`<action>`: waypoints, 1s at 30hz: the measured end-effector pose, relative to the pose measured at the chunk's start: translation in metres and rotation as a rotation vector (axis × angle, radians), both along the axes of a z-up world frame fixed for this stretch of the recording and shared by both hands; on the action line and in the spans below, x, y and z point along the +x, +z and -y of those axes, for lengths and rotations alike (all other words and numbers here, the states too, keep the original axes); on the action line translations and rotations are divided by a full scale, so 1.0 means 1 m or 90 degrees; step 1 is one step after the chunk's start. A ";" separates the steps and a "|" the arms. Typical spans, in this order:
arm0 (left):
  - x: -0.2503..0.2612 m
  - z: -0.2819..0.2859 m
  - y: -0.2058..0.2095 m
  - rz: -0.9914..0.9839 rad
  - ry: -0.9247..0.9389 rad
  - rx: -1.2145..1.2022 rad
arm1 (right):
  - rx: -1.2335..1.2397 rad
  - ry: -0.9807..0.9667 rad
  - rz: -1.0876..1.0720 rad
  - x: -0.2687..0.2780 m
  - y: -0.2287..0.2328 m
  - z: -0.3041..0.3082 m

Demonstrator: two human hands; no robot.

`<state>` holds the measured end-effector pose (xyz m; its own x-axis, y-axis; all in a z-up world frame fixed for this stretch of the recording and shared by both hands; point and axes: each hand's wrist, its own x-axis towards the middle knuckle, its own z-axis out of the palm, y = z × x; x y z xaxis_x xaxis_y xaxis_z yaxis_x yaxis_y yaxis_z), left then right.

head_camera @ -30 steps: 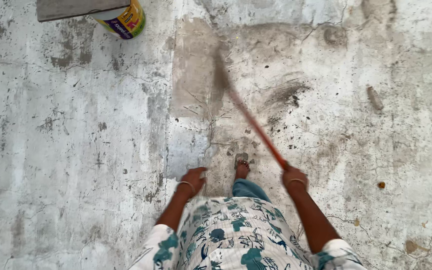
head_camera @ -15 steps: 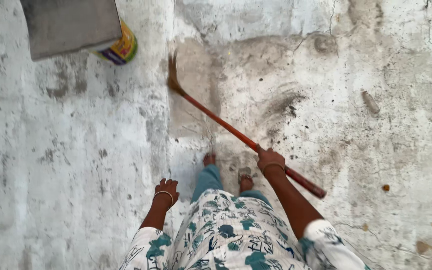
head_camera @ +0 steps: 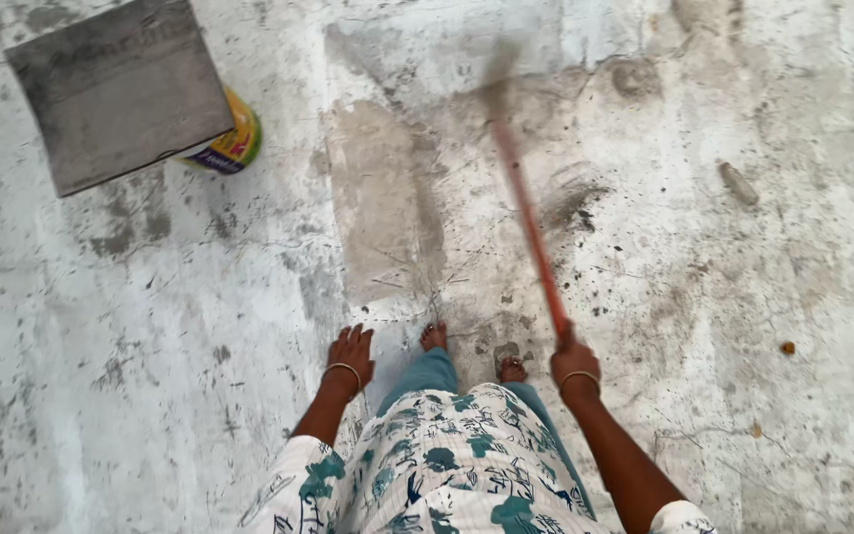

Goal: The person sweeps debris across a concrete rooftop using a long-handled broom, moving around the space to collect dirt and small items.

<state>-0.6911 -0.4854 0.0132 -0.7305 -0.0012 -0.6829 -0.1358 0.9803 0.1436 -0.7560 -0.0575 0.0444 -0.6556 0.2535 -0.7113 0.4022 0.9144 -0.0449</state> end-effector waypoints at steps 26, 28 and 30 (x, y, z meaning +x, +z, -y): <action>-0.034 0.059 -0.024 0.153 -0.101 -0.093 | 0.053 0.028 0.062 0.044 0.018 0.001; -0.050 0.052 -0.024 0.112 -0.112 -0.091 | 0.060 0.103 0.036 0.044 0.010 0.001; -0.065 0.036 -0.024 0.053 -0.115 -0.036 | 0.077 0.143 0.046 0.041 -0.003 -0.005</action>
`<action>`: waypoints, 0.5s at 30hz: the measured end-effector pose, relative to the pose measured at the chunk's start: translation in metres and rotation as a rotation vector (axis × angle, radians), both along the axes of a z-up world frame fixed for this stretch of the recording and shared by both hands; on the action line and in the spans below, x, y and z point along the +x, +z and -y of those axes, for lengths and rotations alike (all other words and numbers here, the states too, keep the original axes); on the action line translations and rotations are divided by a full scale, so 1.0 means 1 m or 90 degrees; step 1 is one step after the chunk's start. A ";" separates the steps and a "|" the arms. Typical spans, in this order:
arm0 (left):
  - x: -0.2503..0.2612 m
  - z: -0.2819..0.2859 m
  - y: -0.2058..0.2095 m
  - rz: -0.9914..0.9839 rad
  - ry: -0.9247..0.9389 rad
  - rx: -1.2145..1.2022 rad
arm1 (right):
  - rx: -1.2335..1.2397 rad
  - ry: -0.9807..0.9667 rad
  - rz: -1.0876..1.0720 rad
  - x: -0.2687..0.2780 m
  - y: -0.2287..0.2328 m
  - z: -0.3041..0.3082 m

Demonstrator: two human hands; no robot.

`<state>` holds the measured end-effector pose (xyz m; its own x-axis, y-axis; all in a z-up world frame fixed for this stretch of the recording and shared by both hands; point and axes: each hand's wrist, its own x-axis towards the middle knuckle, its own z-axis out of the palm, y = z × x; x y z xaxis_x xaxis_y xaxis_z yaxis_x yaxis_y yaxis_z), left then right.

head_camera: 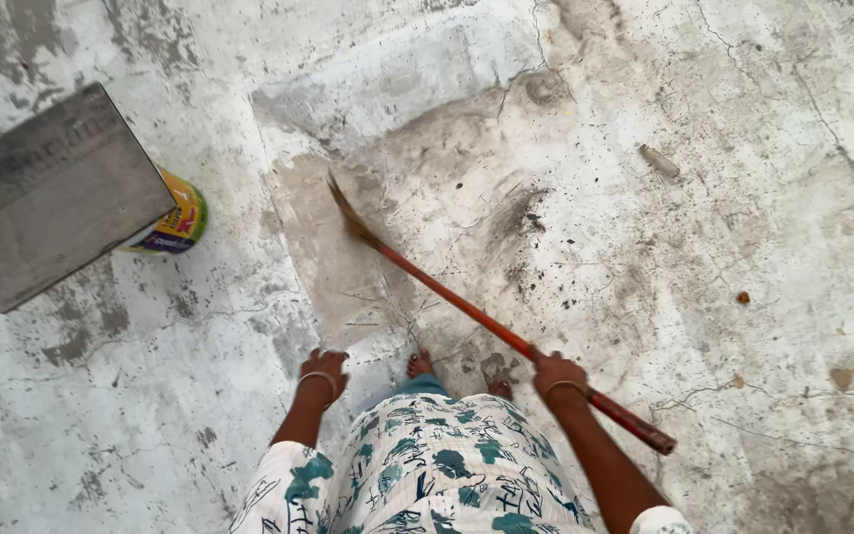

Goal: The person sweeps debris across a concrete rooftop using a long-handled broom, moving around the space to collect dirt and small items.

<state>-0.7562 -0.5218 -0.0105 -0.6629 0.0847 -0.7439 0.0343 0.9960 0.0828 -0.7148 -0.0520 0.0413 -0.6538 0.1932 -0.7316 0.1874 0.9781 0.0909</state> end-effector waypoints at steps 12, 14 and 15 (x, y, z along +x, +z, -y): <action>0.041 -0.086 0.013 -0.022 -0.110 0.053 | 0.063 -0.337 -0.065 0.017 0.035 -0.129; 0.045 -0.085 0.016 0.042 -0.111 0.008 | 0.012 -0.302 0.010 0.042 0.043 -0.130; 0.050 -0.086 0.018 0.077 -0.110 -0.013 | -0.011 -0.282 0.050 0.061 0.045 -0.134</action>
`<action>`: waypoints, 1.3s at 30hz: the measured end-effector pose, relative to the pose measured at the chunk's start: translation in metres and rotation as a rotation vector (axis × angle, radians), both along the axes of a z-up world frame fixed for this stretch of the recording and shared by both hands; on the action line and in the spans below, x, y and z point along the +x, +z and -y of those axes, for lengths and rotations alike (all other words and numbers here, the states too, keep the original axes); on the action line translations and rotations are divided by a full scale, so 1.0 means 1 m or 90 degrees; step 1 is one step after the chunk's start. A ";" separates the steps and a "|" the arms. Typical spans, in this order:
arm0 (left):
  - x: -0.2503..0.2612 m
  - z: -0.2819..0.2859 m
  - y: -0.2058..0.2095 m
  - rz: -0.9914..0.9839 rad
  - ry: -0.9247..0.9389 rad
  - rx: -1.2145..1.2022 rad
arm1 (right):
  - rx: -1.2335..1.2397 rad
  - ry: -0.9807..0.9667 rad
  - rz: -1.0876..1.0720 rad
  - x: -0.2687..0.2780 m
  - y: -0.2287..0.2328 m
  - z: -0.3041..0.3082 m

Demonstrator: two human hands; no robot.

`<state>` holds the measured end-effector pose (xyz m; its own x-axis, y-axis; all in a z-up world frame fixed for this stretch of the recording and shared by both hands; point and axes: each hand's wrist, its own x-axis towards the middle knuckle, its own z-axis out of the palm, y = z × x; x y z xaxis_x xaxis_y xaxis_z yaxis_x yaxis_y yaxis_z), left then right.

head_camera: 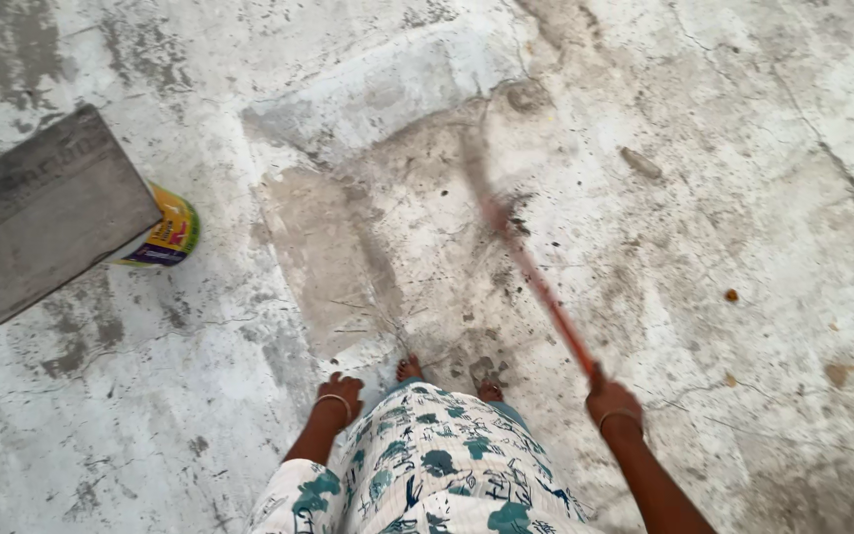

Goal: The person sweeps debris across a concrete rooftop using a long-handled broom, moving around the space to collect dirt and small items.

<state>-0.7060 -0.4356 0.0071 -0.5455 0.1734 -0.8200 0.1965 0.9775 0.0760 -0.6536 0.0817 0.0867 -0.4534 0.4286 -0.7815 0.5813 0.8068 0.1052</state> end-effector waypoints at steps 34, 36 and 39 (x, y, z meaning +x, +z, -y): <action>0.037 -0.105 0.018 -0.031 0.055 0.037 | 0.106 0.075 -0.040 0.010 -0.035 -0.157; 0.038 -0.112 0.014 -0.018 0.072 0.056 | 0.108 0.053 -0.111 0.001 -0.045 -0.158; 0.038 -0.130 0.014 0.013 0.045 0.031 | 0.102 0.044 -0.095 0.030 -0.042 -0.155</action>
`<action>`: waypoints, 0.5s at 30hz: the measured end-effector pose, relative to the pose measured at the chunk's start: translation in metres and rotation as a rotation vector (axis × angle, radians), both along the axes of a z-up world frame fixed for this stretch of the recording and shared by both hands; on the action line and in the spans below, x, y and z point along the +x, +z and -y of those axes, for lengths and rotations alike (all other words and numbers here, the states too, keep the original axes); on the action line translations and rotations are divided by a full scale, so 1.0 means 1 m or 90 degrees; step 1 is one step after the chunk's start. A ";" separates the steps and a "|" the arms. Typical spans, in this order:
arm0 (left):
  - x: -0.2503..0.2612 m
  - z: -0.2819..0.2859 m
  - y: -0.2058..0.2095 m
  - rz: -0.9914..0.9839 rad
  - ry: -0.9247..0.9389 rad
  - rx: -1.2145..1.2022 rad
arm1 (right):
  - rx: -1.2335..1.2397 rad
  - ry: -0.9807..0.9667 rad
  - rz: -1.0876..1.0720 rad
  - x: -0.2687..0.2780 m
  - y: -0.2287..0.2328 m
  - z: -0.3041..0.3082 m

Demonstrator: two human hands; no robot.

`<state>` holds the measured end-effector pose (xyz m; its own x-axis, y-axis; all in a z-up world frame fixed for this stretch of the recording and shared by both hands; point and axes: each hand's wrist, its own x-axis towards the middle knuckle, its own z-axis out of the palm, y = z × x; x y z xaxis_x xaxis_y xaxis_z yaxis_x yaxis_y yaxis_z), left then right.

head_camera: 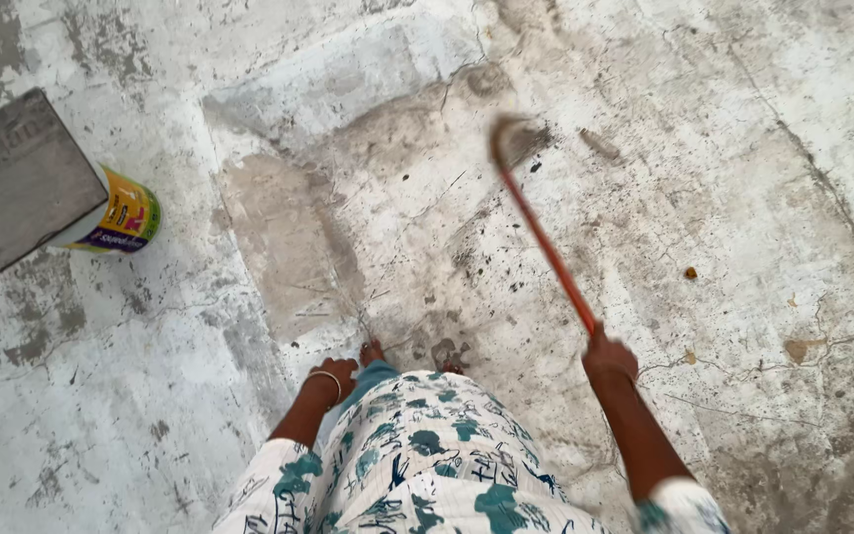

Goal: The person sweeps debris across a concrete rooftop using a long-handled broom, moving around the space to collect dirt and small items.

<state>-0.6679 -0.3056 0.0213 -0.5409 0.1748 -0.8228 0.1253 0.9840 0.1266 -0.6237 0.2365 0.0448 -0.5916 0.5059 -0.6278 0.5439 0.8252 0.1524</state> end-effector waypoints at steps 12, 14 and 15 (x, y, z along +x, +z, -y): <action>-0.002 -0.011 -0.008 -0.009 -0.003 0.002 | 0.020 0.328 0.257 0.172 0.098 -0.093; -0.002 -0.009 -0.012 -0.008 0.018 0.004 | 0.049 0.218 0.298 0.169 0.106 -0.122; -0.004 -0.010 -0.013 -0.007 0.026 0.006 | 0.060 0.178 0.273 0.158 0.100 -0.126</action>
